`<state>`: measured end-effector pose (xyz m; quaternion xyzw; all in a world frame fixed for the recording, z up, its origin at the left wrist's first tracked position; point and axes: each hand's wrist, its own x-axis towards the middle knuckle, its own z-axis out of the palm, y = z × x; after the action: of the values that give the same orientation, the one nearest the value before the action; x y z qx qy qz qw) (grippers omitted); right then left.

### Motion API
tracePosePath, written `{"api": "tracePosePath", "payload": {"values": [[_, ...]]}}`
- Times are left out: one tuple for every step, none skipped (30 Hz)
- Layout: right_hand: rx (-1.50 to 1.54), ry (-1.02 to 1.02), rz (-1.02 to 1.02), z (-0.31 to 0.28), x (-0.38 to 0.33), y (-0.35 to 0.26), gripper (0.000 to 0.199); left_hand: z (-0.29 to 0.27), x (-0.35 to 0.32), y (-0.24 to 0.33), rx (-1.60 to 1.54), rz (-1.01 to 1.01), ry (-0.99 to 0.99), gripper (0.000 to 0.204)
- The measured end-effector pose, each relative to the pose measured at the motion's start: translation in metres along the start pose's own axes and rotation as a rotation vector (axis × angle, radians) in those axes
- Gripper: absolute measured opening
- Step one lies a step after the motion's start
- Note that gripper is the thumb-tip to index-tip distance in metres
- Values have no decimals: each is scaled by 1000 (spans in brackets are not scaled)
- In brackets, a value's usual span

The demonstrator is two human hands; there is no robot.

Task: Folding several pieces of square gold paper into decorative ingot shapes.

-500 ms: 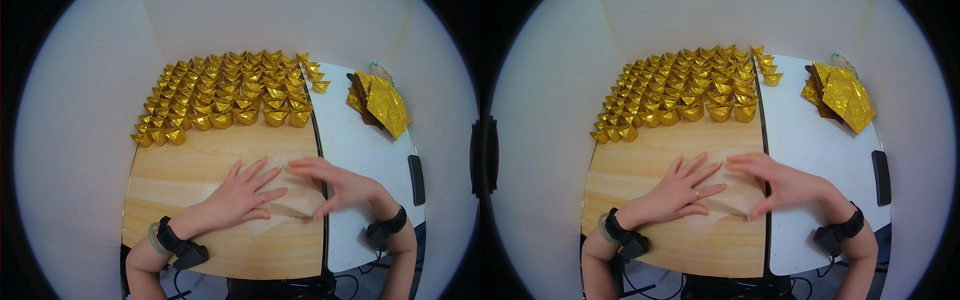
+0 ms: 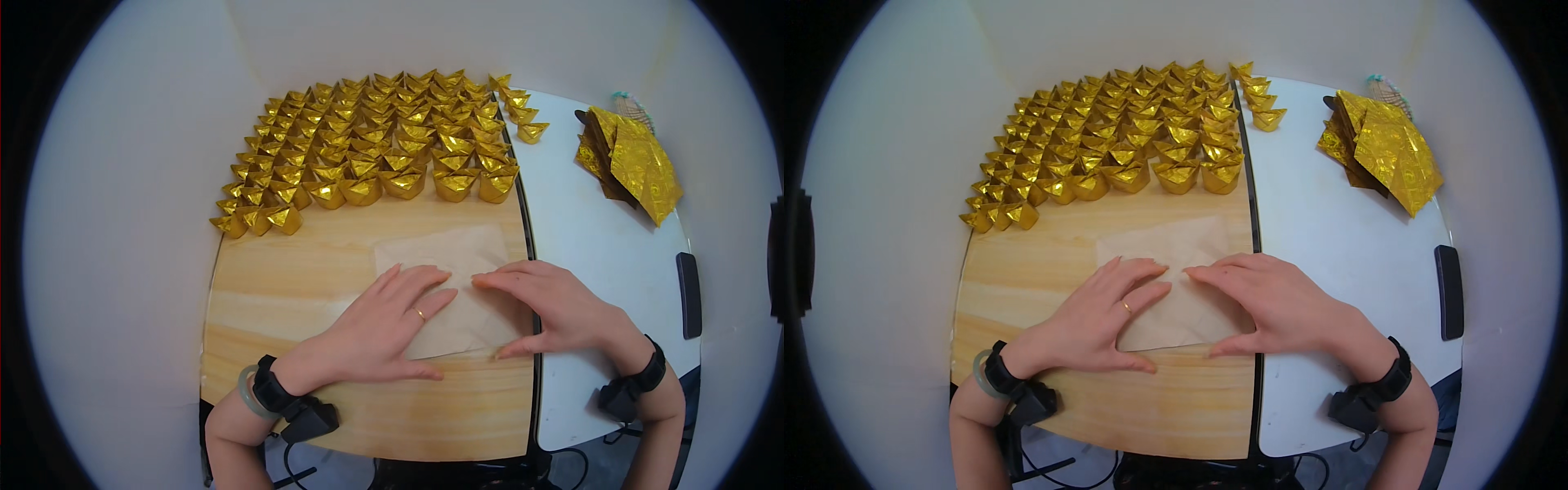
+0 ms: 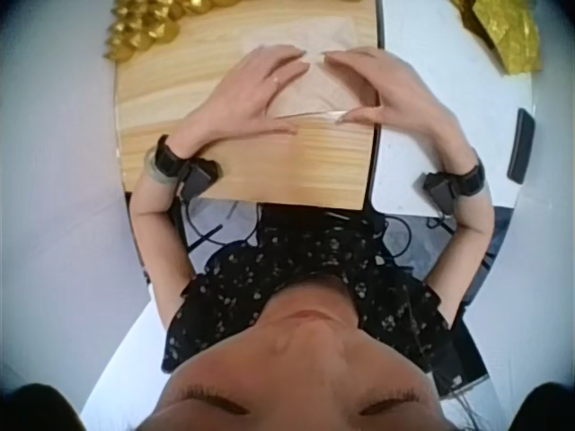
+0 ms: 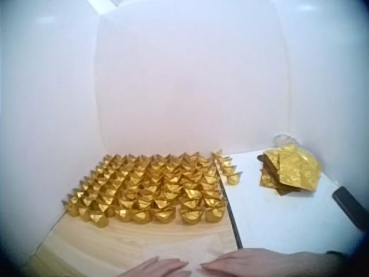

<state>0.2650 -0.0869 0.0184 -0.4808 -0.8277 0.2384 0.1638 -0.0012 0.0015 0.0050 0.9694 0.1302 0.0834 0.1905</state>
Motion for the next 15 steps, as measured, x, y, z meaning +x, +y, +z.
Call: {"api": "tracePosePath", "payload": {"values": [[-42, 17, -45, 0, 0, 1, 75, -1, 1, -1, -10, 11, 17, 78], [-84, 34, -90, 0, 1, 1, 76, -2, 1, -1, -20, 22, 33, 69], [-83, 34, -89, 1, 1, 2, 76, -1, 1, -2, -21, 22, 32, 69], [-75, 50, -93, 2, 1, 2, 77, 1, 1, -3, 6, 35, 78, 62], [-67, 66, -98, 3, 2, 3, 77, 2, 0, -5, 33, 47, 124, 56], [-68, 67, -89, 4, 0, 5, 77, 5, 0, -6, 27, 55, 122, 56], [-45, 65, -37, 5, -1, 8, 73, 7, -1, -7, -38, 8, 200, 52], [-22, 63, 15, 6, -2, 11, 70, 8, -1, -8, -103, -40, 278, 50], [-21, 63, 24, 7, -2, 15, 70, 6, -1, -7, -110, -34, 275, 50], [40, 124, 22, 9, -2, 20, 66, 2, -2, -4, -175, -123, 309, 51], [101, 185, 20, 11, -3, 22, 62, 1, -1, -2, -239, -212, 342, 53], [100, 185, 21, 13, -2, 23, 62, 1, 0, -2, -239, -212, 342, 53], [121, 233, 57, 15, -2, 23, 60, 2, 0, -4, -292, -261, 384, 52], [142, 280, 92, 16, -2, 23, 57, 3, 1, -5, -344, -311, 427, 51], [144, 280, 88, 16, -1, 21, 57, 5, -1, -9, -367, -322, 425, 54]]}}
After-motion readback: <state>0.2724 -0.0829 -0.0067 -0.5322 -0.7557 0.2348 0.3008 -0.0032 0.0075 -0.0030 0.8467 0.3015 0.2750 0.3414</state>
